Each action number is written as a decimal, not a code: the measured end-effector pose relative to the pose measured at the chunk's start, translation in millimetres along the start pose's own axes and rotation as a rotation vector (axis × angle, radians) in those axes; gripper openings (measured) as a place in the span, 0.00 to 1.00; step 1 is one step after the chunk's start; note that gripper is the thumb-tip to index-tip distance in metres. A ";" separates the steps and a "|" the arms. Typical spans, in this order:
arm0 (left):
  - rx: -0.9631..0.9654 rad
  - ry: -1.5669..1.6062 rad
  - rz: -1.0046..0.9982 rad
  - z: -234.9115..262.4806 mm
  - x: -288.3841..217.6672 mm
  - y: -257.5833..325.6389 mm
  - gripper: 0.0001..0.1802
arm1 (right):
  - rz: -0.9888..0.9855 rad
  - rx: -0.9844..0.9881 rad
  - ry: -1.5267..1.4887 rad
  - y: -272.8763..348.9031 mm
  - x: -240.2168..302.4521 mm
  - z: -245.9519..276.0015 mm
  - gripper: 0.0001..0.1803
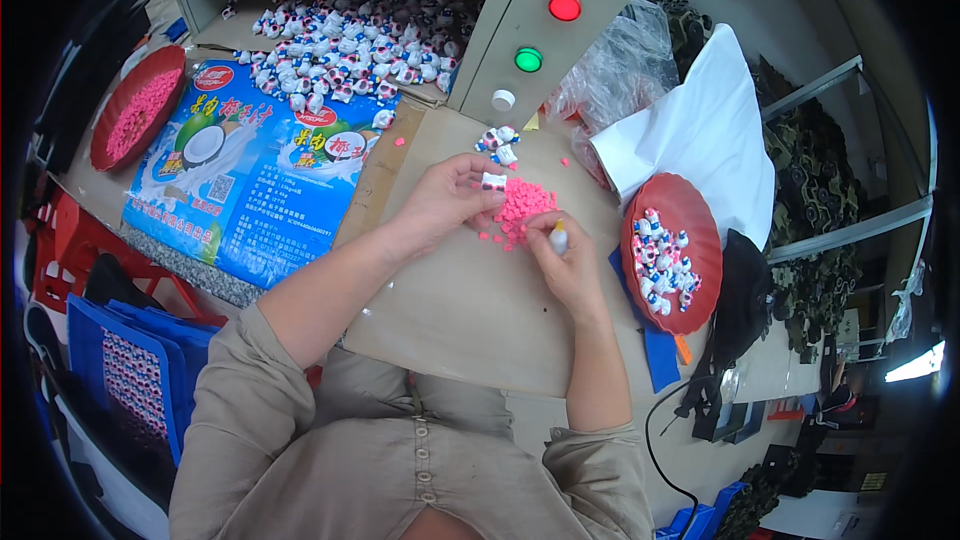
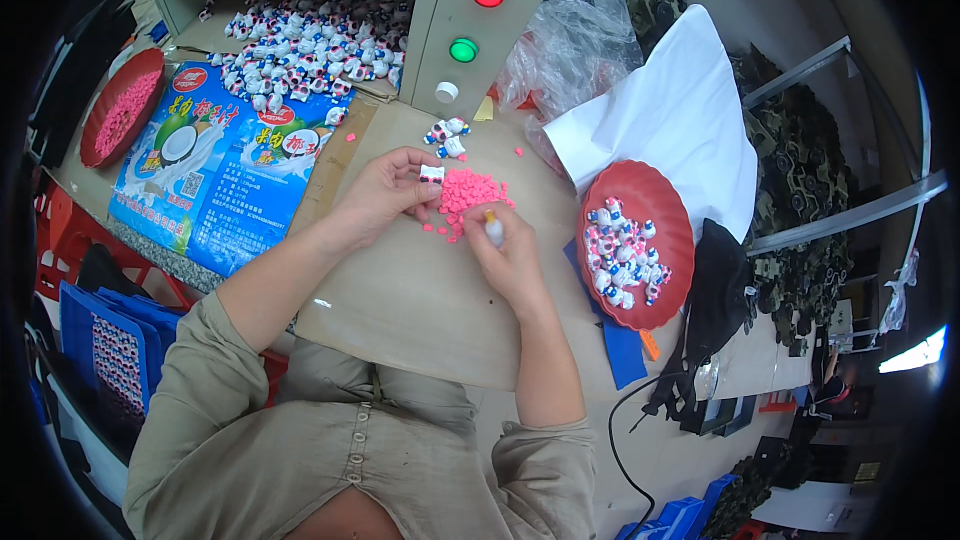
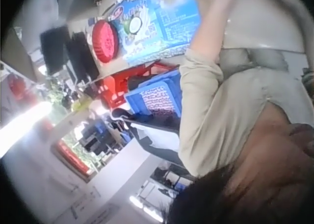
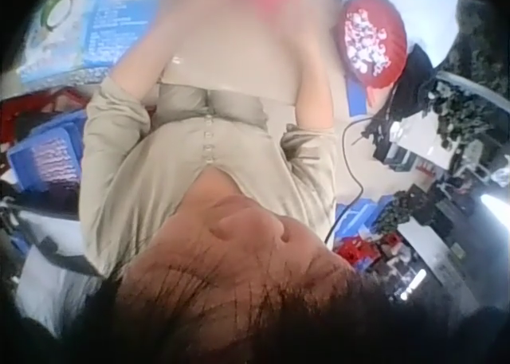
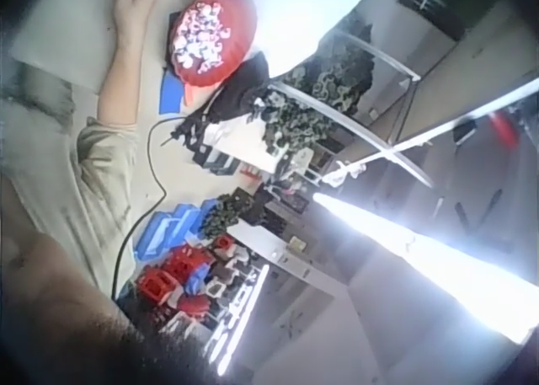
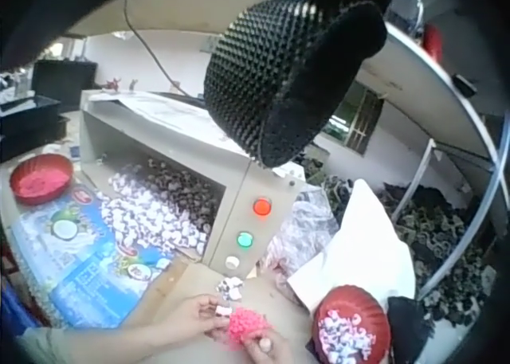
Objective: The person assembles small plastic figures by hand, joining pink plastic parts to the figures using glue from a bottle.
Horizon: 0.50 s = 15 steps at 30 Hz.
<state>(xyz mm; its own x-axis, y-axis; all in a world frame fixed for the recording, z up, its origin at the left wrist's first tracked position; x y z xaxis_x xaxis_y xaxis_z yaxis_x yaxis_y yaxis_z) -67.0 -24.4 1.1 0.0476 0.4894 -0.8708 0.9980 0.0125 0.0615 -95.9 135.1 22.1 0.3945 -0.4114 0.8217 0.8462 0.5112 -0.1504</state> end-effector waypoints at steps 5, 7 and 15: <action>0.086 0.026 0.087 -12.6 6.0 4.8 0.16 | -0.148 -0.096 -0.316 0.1 -0.4 2.0 0.05; 0.090 0.051 0.084 -15.1 7.0 4.8 0.16 | -0.184 -0.123 -0.326 0.3 -2.9 2.7 0.05; 0.171 -0.020 0.144 -22.3 14.1 6.7 0.16 | -0.219 -0.010 -0.567 2.0 -6.4 -5.9 0.06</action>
<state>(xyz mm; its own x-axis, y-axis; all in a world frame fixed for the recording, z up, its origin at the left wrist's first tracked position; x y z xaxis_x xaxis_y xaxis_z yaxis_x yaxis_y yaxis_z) -60.5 2.1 0.1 0.1894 0.4578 -0.8686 0.9732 -0.2051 0.1041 -94.6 134.3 13.2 -0.0397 -0.0385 0.9985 0.8906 0.4517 0.0528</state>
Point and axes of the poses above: each hand's wrist, its own y-axis away from the middle knuckle, its own z-axis out of the back of the hand, x = y × z, the point moved 5 cm from there along -y, towards the middle knuckle, and after that the axes turned 9 degrees about y, right-handed, at the moved point
